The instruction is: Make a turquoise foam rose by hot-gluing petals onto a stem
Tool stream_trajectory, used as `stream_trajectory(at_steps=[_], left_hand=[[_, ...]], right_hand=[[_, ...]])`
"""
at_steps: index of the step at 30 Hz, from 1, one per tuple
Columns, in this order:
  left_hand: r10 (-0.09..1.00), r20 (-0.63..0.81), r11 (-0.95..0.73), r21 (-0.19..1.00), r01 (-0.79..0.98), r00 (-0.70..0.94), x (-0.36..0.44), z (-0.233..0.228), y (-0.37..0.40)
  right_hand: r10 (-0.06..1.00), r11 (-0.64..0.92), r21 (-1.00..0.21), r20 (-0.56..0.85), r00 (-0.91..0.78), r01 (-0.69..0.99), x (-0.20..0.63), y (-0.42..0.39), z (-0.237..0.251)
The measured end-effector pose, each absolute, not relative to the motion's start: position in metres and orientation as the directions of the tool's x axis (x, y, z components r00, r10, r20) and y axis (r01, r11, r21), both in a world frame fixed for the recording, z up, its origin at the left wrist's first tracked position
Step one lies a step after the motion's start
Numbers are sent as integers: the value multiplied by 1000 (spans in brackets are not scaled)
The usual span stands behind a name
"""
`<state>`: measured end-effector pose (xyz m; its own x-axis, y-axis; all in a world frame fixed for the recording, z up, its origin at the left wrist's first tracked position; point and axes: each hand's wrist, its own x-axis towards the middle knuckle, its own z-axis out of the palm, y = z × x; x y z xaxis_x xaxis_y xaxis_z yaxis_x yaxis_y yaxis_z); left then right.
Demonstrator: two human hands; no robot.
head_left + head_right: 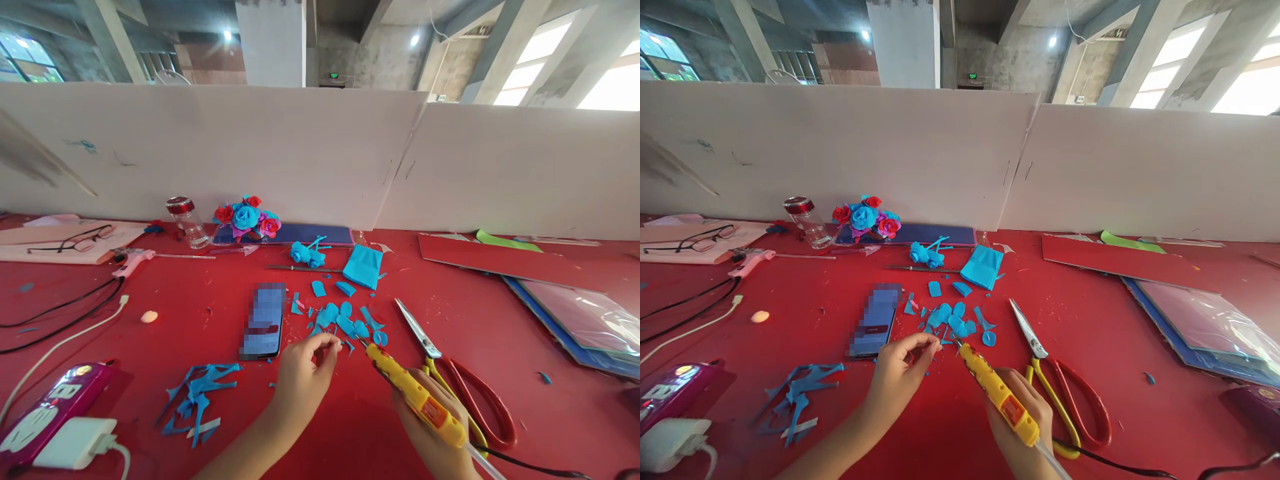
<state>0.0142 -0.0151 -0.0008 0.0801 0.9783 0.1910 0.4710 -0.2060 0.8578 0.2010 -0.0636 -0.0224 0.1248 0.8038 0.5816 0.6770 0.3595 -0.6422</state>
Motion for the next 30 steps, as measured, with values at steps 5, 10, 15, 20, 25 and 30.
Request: stream_trajectory(at_steps=[5, 10, 15, 20, 25, 30], left_hand=[[971, 221, -237, 825, 513, 93, 15, 1, -15], [970, 235, -237, 831, 503, 68, 13, 0, -14], [921, 377, -357, 704, 614, 104, 11, -4, -16], [824, 525, -495, 479, 725, 215, 10, -7, -18], [828, 517, -495, 489, 718, 218, 10, -7, -18], [962, 264, -267, 849, 456, 73, 12, 0, -17]], right_hand=[[809, 363, -622, 580, 97, 693, 202, -61, -26], [786, 386, -596, 612, 88, 704, 205, -64, -28], [792, 386, -626, 601, 104, 678, 208, -63, -27], [810, 378, -625, 580, 82, 683, 203, -61, -25], [783, 401, -581, 619, 65, 708, 205, -63, -24], [690, 344, -582, 689, 223, 737, 217, -71, -30]])
